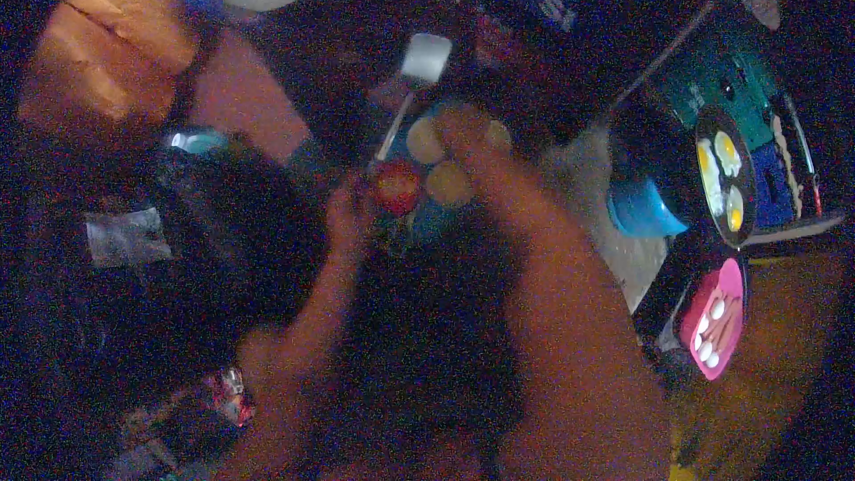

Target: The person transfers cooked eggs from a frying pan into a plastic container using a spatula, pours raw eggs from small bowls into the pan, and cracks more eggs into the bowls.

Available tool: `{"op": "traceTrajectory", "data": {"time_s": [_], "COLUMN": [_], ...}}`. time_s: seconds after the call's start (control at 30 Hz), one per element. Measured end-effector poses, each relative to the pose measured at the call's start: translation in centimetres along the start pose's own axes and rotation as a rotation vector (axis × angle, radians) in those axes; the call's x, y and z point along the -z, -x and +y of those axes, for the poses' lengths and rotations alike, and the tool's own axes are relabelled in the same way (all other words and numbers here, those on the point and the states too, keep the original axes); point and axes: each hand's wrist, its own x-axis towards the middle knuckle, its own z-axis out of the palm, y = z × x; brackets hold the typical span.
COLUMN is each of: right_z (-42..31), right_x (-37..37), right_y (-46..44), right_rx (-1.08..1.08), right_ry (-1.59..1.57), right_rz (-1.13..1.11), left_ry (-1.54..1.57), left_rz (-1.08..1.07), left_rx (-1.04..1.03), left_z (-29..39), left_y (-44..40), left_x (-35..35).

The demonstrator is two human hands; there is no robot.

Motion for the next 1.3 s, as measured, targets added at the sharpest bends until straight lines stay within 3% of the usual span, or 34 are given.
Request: {"op": "traceTrajectory", "data": {"time_s": [0.07,0.13,0.3,0.4,0.47,0.53,0.63,0.67,0.73,0.77,0.87,0.9,0.93,1.0,1.03,1.07,1.1,1.13,1.17,1.3], "right_z": [-0.6,-0.8,-1.4,-0.8,0.5,3.8,10.9,13.2,16.9,18.8,22.2,22.8,22.9,23.3,23.4,23.7,21.5,21.3,21.4,22.1], "right_x": [1.1,1.9,6.1,8.4,11.2,12.4,8.3,6.7,3.3,1.8,-0.9,-1.7,-2.2,-3.6,-4.2,-5.5,-2.0,-1.8,-3.3,-2.5], "right_y": [0.7,1.3,5.4,9.1,13.4,18.8,25.2,27.6,32.5,34.8,40.1,41.9,43.2,45.5,46.8,47.6,49.3,50.7,52.0,57.8], "right_rx": [0.006,0.031,0.29,0.449,0.566,0.676,0.568,0.527,-0.017,-0.137,-0.46,-0.566,-0.53,-0.494,-0.472,-0.416,-0.47,-0.385,-0.48,-0.737], "right_ry": [0.058,0.11,0.164,0.022,-0.104,-0.384,-0.526,-0.573,-0.835,-0.808,-0.876,-0.921,-0.89,-0.822,-1.0,-0.97,-0.724,-0.732,-0.859,-0.872], "right_rz": [-0.096,-0.147,0.118,0.173,0.193,0.159,0.312,0.407,0.33,0.403,0.493,0.502,0.554,0.659,0.631,0.646,0.617,0.632,0.598,0.723], "left_ry": [-0.042,-0.011,0.073,0.013,0.077,-0.081,-0.362,-0.452,-0.545,-0.595,-0.793,-0.819,-0.845,-1.694,-1.777,-1.693,-1.525,-1.428,-1.388,-1.411], "left_rz": [-0.167,-0.04,0.171,0.315,0.336,0.283,0.217,0.229,0.104,0.033,0.002,-0.044,-0.095,-0.219,-0.227,-0.244,-0.241,-0.231,-0.229,-0.212], "left_rx": [0.153,0.016,-0.092,-0.198,-0.235,-0.212,-0.093,-0.162,-0.145,-0.129,-0.334,-0.267,-0.202,-0.85,-0.986,-0.905,-0.759,-0.665,-0.612,-0.551], "left_z": [2.5,5.0,17.1,22.3,22.7,22.4,25.0,24.7,26.1,26.8,27.0,28.8,30.8,31.1,31.6,31.6,31.9,32.4,32.9,34.7], "left_y": [-0.6,-1.1,-4.7,-8.1,-10.8,-12.9,-13.5,-14.3,-15.9,-16.6,-22.2,-23.1,-23.7,-26.2,-27.0,-27.2,-27.5,-27.7,-27.7,-26.5], "left_x": [1.1,2.0,9.8,16.8,21.1,25.0,28.2,28.9,29.9,30.1,29.8,29.6,29.4,29.9,29.1,28.4,26.3,24.2,22.3,18.4]}}
